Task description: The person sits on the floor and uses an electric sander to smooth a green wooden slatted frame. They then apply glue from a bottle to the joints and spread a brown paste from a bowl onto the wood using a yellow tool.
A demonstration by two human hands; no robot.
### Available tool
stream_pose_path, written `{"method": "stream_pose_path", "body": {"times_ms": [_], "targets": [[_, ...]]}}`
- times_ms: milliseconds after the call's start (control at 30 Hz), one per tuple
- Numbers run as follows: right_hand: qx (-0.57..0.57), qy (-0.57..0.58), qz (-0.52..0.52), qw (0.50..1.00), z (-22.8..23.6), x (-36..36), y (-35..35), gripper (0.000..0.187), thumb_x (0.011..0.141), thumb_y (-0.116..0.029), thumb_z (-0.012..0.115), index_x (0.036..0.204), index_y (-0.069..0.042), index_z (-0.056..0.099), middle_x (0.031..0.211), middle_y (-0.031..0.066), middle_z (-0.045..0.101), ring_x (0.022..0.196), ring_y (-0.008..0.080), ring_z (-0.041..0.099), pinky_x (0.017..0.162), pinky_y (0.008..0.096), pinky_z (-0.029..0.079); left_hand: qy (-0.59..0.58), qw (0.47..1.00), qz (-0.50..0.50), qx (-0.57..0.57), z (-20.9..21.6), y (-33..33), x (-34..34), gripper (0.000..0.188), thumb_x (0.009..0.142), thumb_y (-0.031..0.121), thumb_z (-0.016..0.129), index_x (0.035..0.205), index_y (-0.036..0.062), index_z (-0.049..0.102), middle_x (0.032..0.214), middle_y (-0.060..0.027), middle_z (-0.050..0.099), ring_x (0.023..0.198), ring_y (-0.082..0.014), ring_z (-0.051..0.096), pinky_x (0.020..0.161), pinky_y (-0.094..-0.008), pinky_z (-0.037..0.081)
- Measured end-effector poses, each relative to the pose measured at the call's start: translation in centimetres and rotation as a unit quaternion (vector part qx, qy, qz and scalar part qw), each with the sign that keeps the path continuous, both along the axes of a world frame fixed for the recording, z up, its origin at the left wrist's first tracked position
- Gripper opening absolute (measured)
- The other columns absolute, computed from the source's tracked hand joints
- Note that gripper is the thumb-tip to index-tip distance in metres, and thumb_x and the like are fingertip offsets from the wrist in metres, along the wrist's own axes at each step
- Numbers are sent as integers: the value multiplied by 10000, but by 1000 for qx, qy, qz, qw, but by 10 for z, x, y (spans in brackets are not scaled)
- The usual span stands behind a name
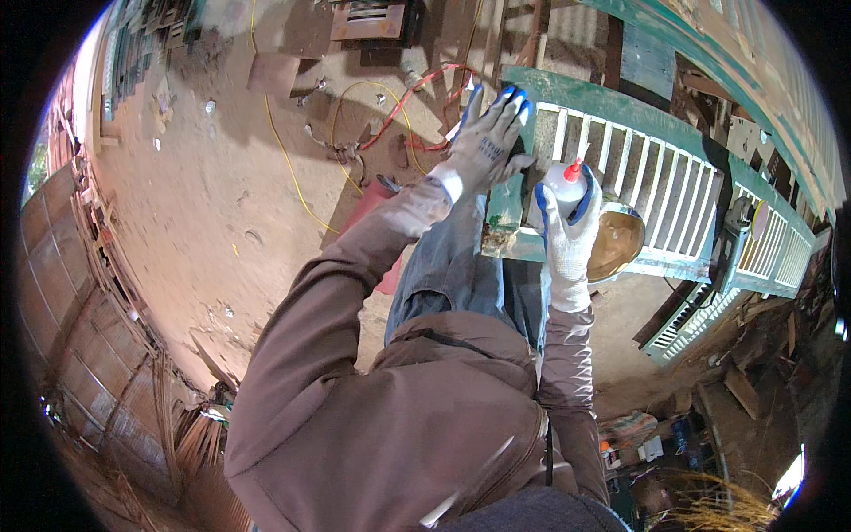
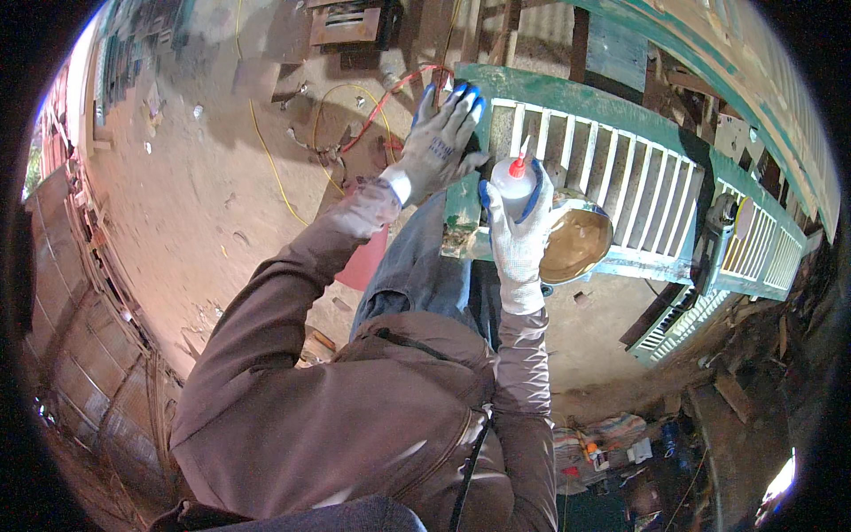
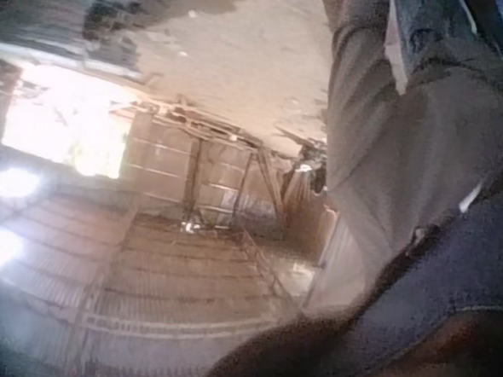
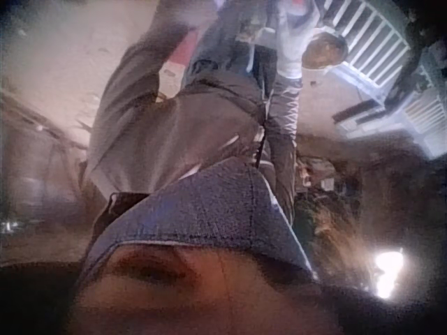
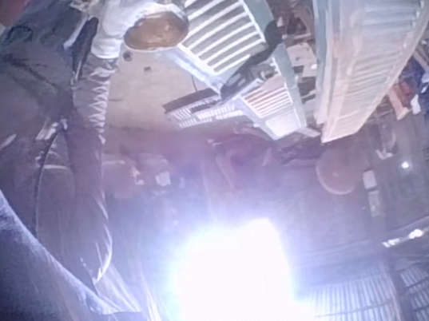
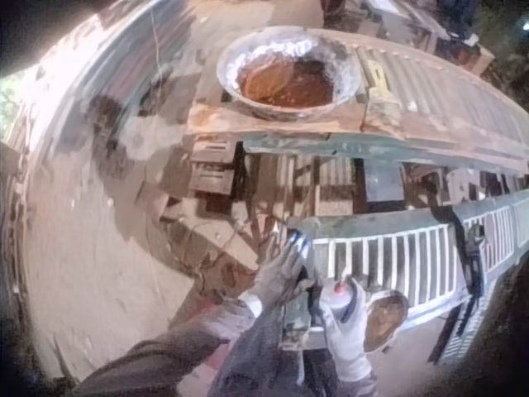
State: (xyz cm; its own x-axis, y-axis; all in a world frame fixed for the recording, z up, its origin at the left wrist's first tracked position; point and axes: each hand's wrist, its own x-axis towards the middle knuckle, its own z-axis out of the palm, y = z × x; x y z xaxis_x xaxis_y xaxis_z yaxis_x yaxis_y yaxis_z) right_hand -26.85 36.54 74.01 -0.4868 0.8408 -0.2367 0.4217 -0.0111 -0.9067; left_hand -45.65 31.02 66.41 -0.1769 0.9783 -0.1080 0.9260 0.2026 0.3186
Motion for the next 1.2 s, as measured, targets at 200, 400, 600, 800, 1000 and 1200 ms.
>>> {"method": "stream_pose_path", "body": {"times_ms": [200, 400, 600, 800, 1000, 1200], "targets": [[22, -78, 41, 996, -6, -7, 0, 751, 861, -206, 836, 1464, 9, 443, 1401, 209, 552, 1262, 318, 582, 1063, 420, 468, -6, 999, 20, 35, -10, -18, -3, 900, 969, 678, 431, 1555, -3, 378, 1615, -210, 375, 1530, -345, 310, 1241, -659, 56], [143, -135, 35, 980, -30, -23, 5, 751, 844, -270, 857, 1442, -15, 483, 1314, 220, 619, 1183, 331, 637, 1009, 423, 503, 45, 997, -4, 68, -28, 15, -34, 836, 981, 636, 458, 1547, 22, 404, 1649, -153, 345, 1540, -301, 297, 1232, -680, 79], [183, -321, 81, 926, -25, -35, 21, 716, 848, -470, 800, 1365, -25, 585, 1249, 248, 652, 1130, 400, 649, 957, 471, 518, -99, 986, -112, 76, -1, -51, -7, 766, 942, 582, 557, 1488, 48, 502, 1564, -124, 479, 1466, -304, 430, 1238, -664, 122], [277, -319, 108, 900, -41, -39, 24, 719, 856, -490, 768, 1355, -11, 569, 1166, 222, 649, 1045, 412, 614, 903, 522, 490, -71, 993, 84, 31, -1, -121, 1, 690, 967, 454, 590, 1498, 31, 465, 1566, -203, 440, 1487, -397, 364, 1206, -631, 185], [286, -309, 124, 898, -42, -40, 21, 710, 864, -474, 762, 1350, 1, 556, 1167, 233, 636, 1035, 419, 611, 881, 534, 491, -57, 983, 171, -18, -14, -157, 3, 635, 990, 387, 597, 1523, 75, 449, 1585, -172, 420, 1504, -384, 331, 1221, -581, 189], [295, -320, 116, 893, -41, -42, 26, 703, 877, -465, 764, 1342, 26, 574, 1194, 253, 655, 1086, 433, 628, 934, 504, 508, -71, 977, 198, -22, -26, -163, 8, 531, 982, 365, 631, 1437, 101, 555, 1539, -166, 475, 1482, -384, 364, 1197, -576, 236]]}}
